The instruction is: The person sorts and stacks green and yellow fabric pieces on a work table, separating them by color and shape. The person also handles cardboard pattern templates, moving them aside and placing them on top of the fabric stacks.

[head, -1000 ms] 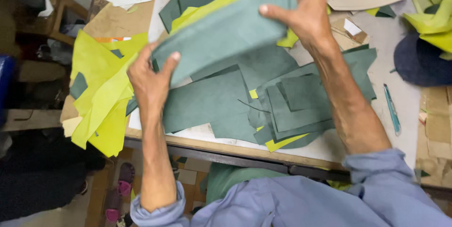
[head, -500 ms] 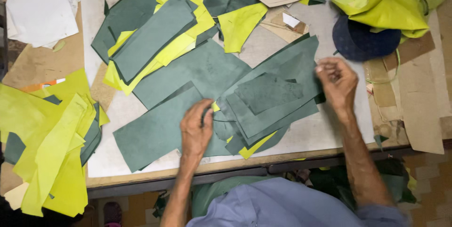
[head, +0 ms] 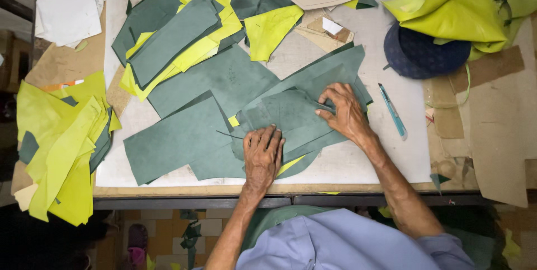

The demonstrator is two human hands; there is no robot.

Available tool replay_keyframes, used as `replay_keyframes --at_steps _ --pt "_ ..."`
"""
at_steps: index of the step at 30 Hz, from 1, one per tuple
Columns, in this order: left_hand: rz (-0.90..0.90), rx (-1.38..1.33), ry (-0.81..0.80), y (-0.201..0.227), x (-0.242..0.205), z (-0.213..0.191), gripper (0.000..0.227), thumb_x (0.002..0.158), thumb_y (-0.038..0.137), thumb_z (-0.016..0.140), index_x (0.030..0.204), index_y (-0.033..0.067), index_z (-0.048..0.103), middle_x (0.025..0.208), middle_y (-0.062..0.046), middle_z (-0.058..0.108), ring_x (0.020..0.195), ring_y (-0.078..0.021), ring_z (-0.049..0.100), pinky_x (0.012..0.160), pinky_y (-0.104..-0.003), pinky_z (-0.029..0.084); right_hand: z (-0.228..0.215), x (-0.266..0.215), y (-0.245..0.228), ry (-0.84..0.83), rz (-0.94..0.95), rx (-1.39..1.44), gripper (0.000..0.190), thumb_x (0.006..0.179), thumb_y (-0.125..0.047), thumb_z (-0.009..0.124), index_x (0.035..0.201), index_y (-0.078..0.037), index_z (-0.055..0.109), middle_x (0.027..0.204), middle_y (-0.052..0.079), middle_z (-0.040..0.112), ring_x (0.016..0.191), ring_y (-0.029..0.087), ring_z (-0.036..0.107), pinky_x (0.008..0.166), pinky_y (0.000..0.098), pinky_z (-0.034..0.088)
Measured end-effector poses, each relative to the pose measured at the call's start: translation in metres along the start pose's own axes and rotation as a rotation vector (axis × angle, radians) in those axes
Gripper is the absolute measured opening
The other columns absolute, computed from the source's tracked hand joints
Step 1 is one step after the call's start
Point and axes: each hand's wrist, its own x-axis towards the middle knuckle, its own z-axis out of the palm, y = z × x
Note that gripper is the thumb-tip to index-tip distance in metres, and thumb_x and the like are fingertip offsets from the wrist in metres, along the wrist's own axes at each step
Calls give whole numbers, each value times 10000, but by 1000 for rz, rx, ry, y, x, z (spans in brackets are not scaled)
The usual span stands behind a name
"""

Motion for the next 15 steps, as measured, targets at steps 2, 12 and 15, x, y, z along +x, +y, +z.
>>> replay_keyframes --at_steps 2,12,15 --pt "-73 -76 -41 3 7 -7 282 883 148 792 1118 8 721 1229 -123 682 1153 -300 612 1033 -472 434 -3 3 -9 -88 97 186 249 832 -99 794 1002 -19 630 1013 108 660 980 280 659 845 397 540" --pt "-344 -728 -168 -42 38 -90 148 847 130 808 986 90 779 1045 -50 799 1016 -204 738 930 -345 573 2 -28 -82 21 -250 619 169 910 -58 767 1050 -33 676 1055 79 746 957 191 743 802 331 601" --pt "-468 -546 -127 -65 60 -112 158 865 119 793 1020 85 790 941 -31 802 849 -131 714 780 -276 559 24 -34 -96 -14 203 756 339 898 -97 748 1203 -25 619 999 53 747 881 150 745 749 316 601"
